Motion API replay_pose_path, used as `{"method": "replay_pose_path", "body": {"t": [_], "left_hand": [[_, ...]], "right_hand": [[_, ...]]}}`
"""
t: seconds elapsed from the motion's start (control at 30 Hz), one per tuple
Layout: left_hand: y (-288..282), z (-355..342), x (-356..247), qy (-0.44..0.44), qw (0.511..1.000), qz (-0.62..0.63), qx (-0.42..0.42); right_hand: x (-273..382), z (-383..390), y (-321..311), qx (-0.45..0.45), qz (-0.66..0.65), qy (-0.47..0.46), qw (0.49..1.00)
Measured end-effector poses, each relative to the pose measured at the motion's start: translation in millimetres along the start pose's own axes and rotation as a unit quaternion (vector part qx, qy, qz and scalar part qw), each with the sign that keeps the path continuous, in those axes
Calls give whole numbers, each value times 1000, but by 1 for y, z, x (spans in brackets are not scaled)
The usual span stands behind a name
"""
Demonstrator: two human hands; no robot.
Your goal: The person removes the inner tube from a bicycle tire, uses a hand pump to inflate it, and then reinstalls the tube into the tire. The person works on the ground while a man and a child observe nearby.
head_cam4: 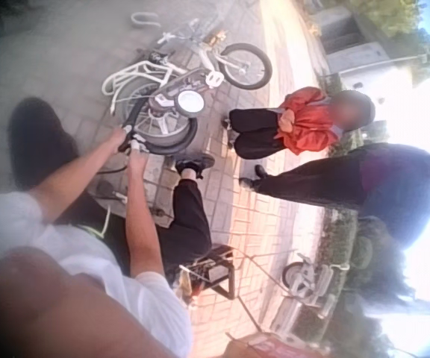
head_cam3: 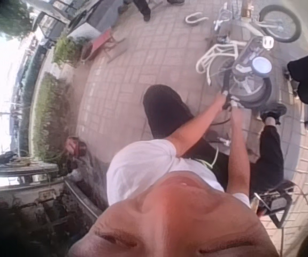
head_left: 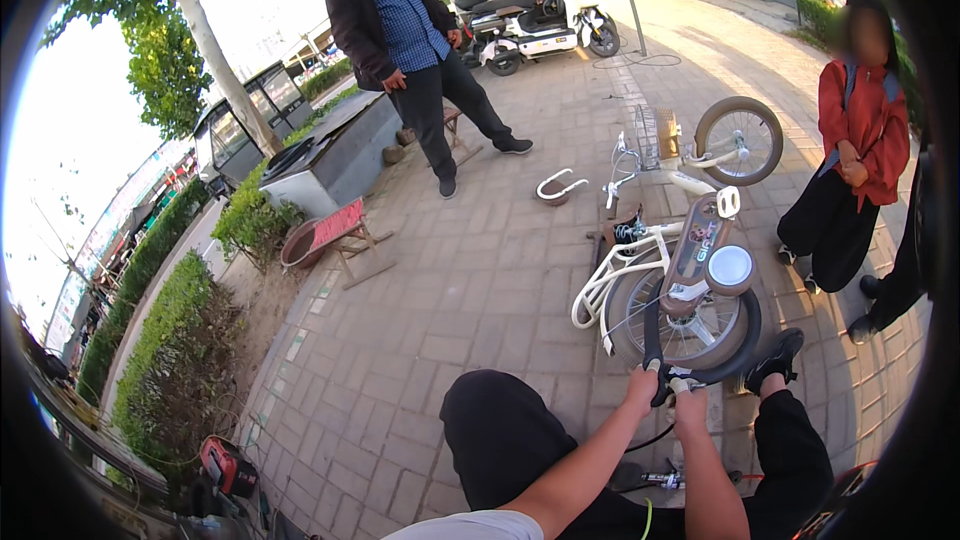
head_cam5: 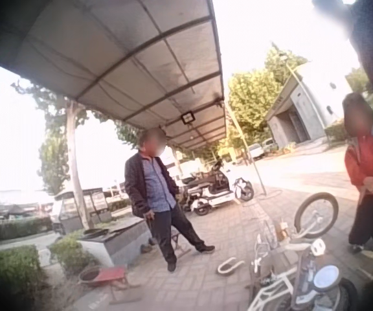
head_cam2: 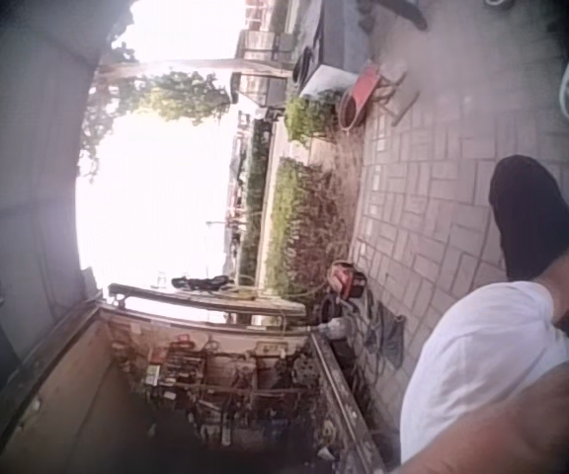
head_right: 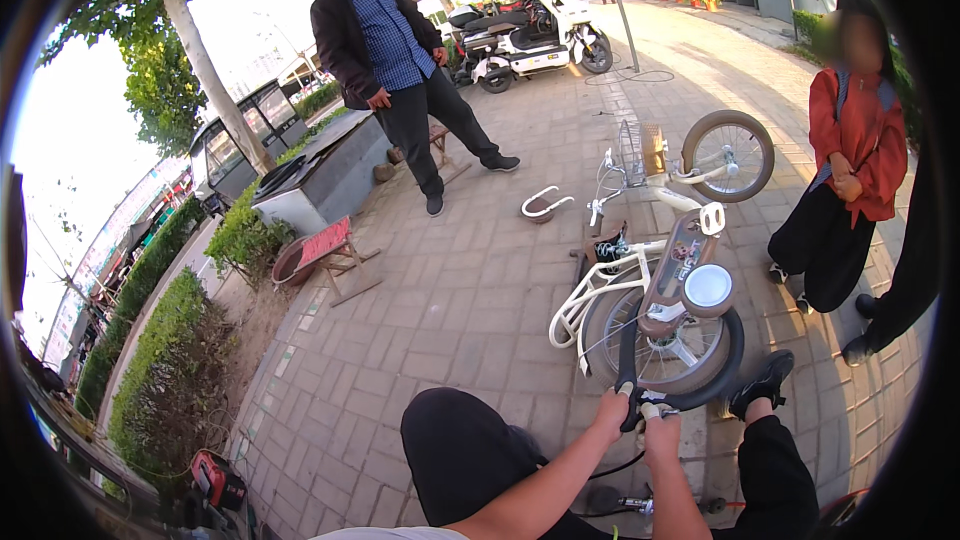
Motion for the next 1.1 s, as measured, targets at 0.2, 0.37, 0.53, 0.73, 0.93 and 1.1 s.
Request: {"method": "replay_pose_path", "body": {"t": [0.2,0.37,0.53,0.73,0.93,1.1], "left_hand": [[12,6,0,-19,1000,7,10],[13,-11,15,-13,1000,13,16],[7,-35,29,14,999,45,26],[9,-26,27,-8,996,79,33],[11,-16,17,-14,993,109,32],[9,-7,12,-1,993,114,28]], "right_hand": [[12,0,-3,-23,7,-94,995],[8,-2,-2,-22,3,-109,994],[3,-2,3,-17,-7,-95,995],[7,1,-3,-38,-15,-77,996],[-1,-9,-4,-46,20,-107,993],[-7,-10,-6,-48,12,-94,994]]}}
Point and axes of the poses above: each hand's wrist, its own z-axis away from the middle knuckle, its own y-axis out of the palm, x = y × z, the point moved 10 cm from there along -z, towards the middle knuckle, and after that the axes turned 9 degrees about -z, right-handed, at the moved point
